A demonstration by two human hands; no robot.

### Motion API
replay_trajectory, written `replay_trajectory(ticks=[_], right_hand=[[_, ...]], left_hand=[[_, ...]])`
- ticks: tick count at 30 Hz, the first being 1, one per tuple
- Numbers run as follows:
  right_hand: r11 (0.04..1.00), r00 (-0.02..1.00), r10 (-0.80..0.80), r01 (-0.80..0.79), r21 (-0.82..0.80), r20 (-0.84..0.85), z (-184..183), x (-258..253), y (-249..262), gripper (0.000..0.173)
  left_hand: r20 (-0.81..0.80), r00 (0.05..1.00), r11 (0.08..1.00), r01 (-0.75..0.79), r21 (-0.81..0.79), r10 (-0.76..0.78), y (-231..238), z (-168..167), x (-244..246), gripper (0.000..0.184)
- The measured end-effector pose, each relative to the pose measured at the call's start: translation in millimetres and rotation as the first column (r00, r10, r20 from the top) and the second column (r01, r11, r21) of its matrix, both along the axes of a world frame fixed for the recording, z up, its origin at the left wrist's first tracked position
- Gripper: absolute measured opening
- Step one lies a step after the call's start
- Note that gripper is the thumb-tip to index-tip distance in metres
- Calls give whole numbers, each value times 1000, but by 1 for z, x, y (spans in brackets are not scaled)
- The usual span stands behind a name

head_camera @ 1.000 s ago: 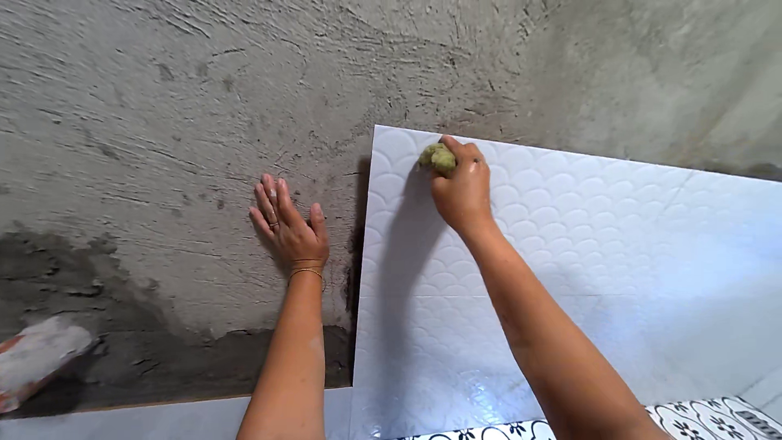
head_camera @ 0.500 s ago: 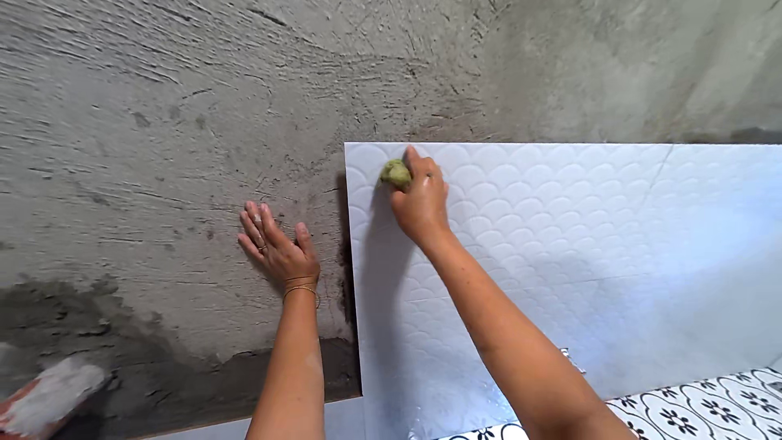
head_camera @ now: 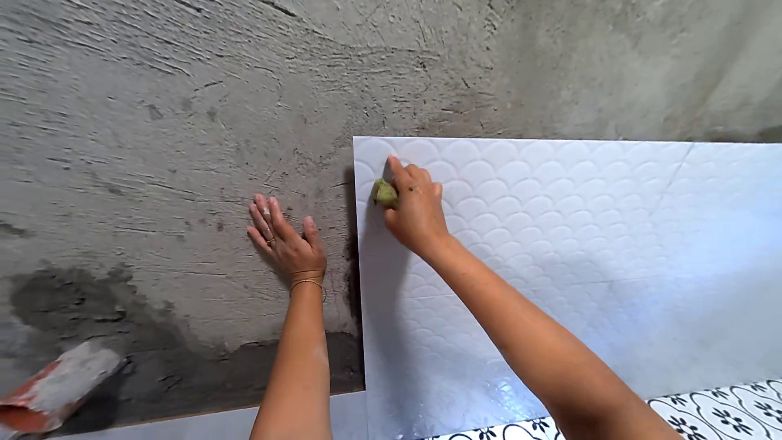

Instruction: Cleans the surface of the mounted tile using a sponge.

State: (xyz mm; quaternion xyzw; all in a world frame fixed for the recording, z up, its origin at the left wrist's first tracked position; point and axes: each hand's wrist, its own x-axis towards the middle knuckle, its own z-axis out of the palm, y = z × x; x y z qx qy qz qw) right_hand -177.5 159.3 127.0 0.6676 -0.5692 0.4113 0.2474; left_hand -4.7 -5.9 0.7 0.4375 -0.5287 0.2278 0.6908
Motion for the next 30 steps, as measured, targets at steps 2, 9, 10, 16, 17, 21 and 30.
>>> replay_trajectory(ticks=[2, 9, 10, 16, 17, 21, 30], right_hand=[[1000, 1000, 4, -3, 18, -20, 5, -3, 1, 72], [999, 994, -27, 30, 22, -105, 5, -18, 5, 71], [999, 991, -30, 34, 31, -127, 3, -19, 5, 72], [998, 994, -61, 62, 13, -86, 21, -25, 9, 66], [998, 993, -54, 56, 16, -101, 17, -24, 8, 66], [998, 985, -54, 60, 31, -162, 3, -26, 8, 67], [997, 981, -71, 74, 13, -182, 5, -30, 8, 66]], left_hand=[[-3, 1000, 1000, -6, -3, 6, 0, 1, 0, 74], [2, 1000, 1000, 12, 0, -12, 2, 0, -1, 74], [-3, 1000, 1000, 14, -19, -14, 2, 0, -1, 74], [-1, 1000, 998, 31, -49, -32, 5, 2, -2, 74], [-3, 999, 998, 35, -57, -35, 5, 2, -3, 73], [-5, 999, 997, 35, -74, -35, 5, 2, -2, 73], [-6, 1000, 998, 10, -65, -11, 3, 1, -3, 72]])
